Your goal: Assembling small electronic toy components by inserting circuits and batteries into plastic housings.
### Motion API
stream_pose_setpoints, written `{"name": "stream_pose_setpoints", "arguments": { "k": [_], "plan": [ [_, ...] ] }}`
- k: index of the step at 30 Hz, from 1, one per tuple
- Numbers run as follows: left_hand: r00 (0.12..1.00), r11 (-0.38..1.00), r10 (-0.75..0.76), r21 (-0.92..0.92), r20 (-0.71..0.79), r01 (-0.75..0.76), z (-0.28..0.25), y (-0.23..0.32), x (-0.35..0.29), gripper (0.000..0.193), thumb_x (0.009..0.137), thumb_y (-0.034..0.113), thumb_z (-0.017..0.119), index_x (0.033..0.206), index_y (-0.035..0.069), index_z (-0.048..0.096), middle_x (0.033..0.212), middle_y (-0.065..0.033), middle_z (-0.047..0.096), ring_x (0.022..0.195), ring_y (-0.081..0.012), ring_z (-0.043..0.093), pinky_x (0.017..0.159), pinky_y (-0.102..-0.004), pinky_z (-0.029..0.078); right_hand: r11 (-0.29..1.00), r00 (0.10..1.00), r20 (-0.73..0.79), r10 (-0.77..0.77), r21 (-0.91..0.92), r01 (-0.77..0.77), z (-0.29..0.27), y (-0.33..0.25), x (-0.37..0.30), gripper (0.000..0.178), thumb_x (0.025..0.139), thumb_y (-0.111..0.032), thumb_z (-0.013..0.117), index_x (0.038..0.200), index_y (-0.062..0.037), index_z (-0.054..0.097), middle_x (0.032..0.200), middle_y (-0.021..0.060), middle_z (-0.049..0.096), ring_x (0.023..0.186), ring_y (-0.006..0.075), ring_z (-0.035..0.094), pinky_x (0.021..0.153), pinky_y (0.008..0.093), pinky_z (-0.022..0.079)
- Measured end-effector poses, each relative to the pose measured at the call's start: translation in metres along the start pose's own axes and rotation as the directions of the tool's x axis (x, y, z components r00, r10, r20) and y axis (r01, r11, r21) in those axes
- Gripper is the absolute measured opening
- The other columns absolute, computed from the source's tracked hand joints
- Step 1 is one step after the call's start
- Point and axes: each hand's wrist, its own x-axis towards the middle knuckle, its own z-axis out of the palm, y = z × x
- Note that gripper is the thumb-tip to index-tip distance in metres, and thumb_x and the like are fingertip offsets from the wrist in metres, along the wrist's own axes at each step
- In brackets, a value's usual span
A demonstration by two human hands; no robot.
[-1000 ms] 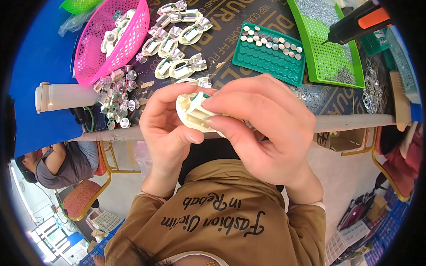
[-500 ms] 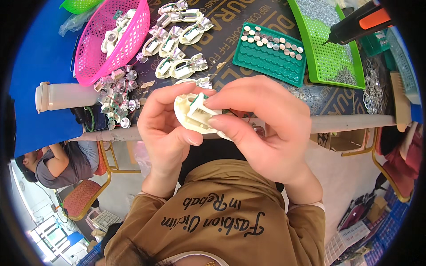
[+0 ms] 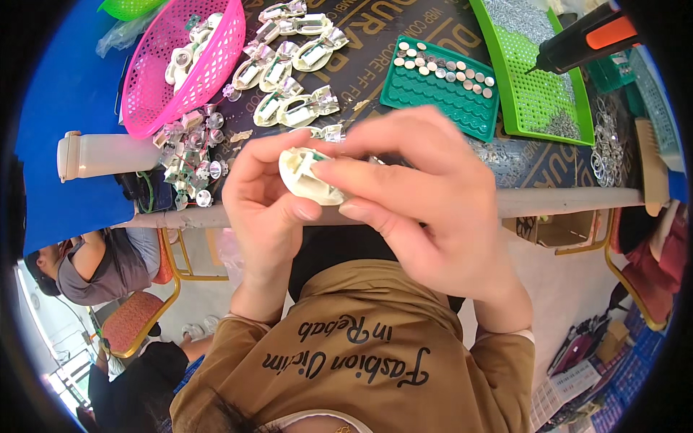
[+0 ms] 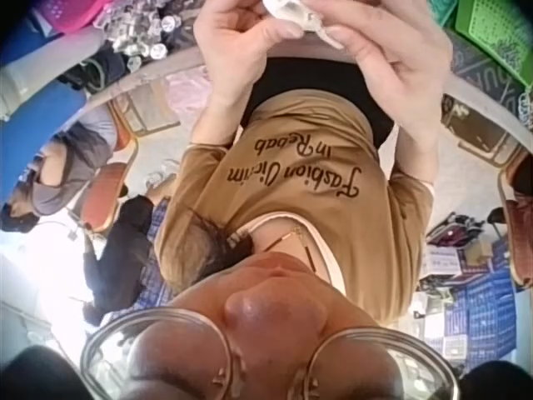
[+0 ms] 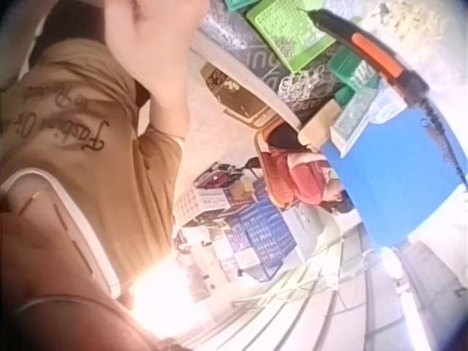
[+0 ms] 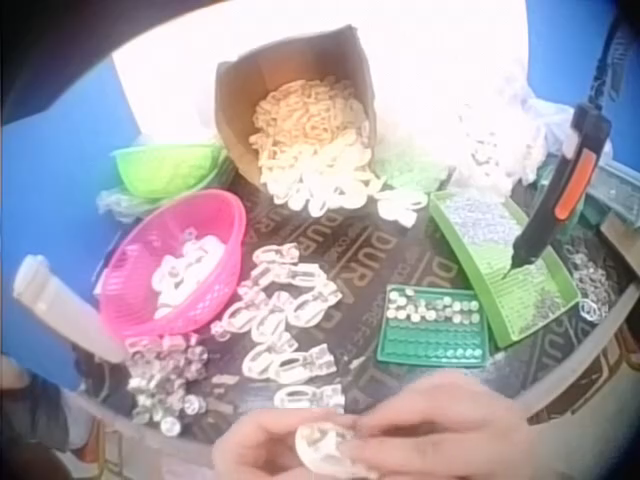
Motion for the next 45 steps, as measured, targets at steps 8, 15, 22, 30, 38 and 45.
{"name": "stream_pose_setpoints", "arguments": {
  "k": [8,15,22,30,38,45],
  "plan": [
    [0.999,0.994,-0.032,-0.108,-0.037,0.028,0.000,0.012,0.004,0.052,0.067,-0.005,0.069,0.113,-0.003,0.044,0.108,-0.0185,0.056,0.098,-0.0215,0.057,0.085,-0.0326,0.049,0.964,0.922,-0.285,-0.264,-0.041,0.264,-0.005,-0.049,-0.034,0.002,0.071,-0.004,0.056,0.070,-0.0029,0.054,0.079,0.0093,0.049,0.071,0.0220,0.044,0.056,0.0288,0.035],
    [0.998,0.988,-0.039,-0.148,-0.047,0.032,0.002,0.010,-0.001,0.053,0.068,0.003,0.073,0.112,-0.003,0.044,0.106,-0.0197,0.056,0.096,-0.0240,0.059,0.084,-0.0349,0.049,0.953,0.920,-0.307,-0.243,0.100,0.285,-0.010,-0.048,-0.035,0.007,0.073,-0.008,0.054,0.077,-0.0027,0.052,0.084,0.0092,0.048,0.075,0.0213,0.044,0.060,0.0292,0.035],
    [0.977,0.993,-0.105,0.041,-0.184,0.114,0.012,0.015,0.000,0.065,0.065,0.035,0.077,0.110,0.000,0.047,0.099,-0.0195,0.059,0.087,-0.0299,0.062,0.078,-0.0396,0.051,0.926,0.923,-0.340,-0.178,0.259,0.274,-0.035,-0.033,-0.059,0.012,0.075,-0.011,0.052,0.083,-0.0025,0.050,0.089,0.0091,0.047,0.080,0.0206,0.043,0.064,0.0296,0.034],
    [0.999,0.984,-0.038,-0.175,-0.009,0.035,0.003,0.010,-0.002,0.052,0.067,0.004,0.074,0.110,-0.003,0.044,0.105,-0.0193,0.056,0.096,-0.0239,0.058,0.085,-0.0354,0.049,0.859,0.928,-0.349,-0.133,0.426,0.283,-0.042,-0.026,-0.063,0.018,0.078,-0.015,0.050,0.091,-0.0023,0.048,0.094,0.0089,0.046,0.084,0.0199,0.042,0.068,0.0301,0.034],
    [0.990,0.993,-0.086,-0.090,-0.107,0.077,0.011,0.013,0.001,0.056,0.065,0.019,0.076,0.108,-0.001,0.046,0.100,-0.0192,0.058,0.090,-0.0275,0.061,0.080,-0.0383,0.051,0.780,0.932,-0.354,-0.076,0.561,0.277,-0.032,-0.031,-0.051,0.025,0.080,-0.020,0.047,0.098,-0.0021,0.045,0.099,0.0087,0.046,0.089,0.0191,0.041,0.072,0.0306,0.033],
    [0.997,0.975,-0.062,-0.218,-0.051,0.050,0.006,0.011,-0.004,0.057,0.063,0.009,0.077,0.108,-0.002,0.046,0.103,-0.0210,0.057,0.094,-0.0286,0.059,0.083,-0.0397,0.050,0.713,0.941,-0.328,-0.077,0.642,0.282,-0.034,-0.048,-0.064,0.030,0.083,-0.023,0.045,0.104,-0.0019,0.043,0.104,0.0086,0.045,0.093,0.0184,0.041,0.076,0.0310,0.033]
  ]
}}
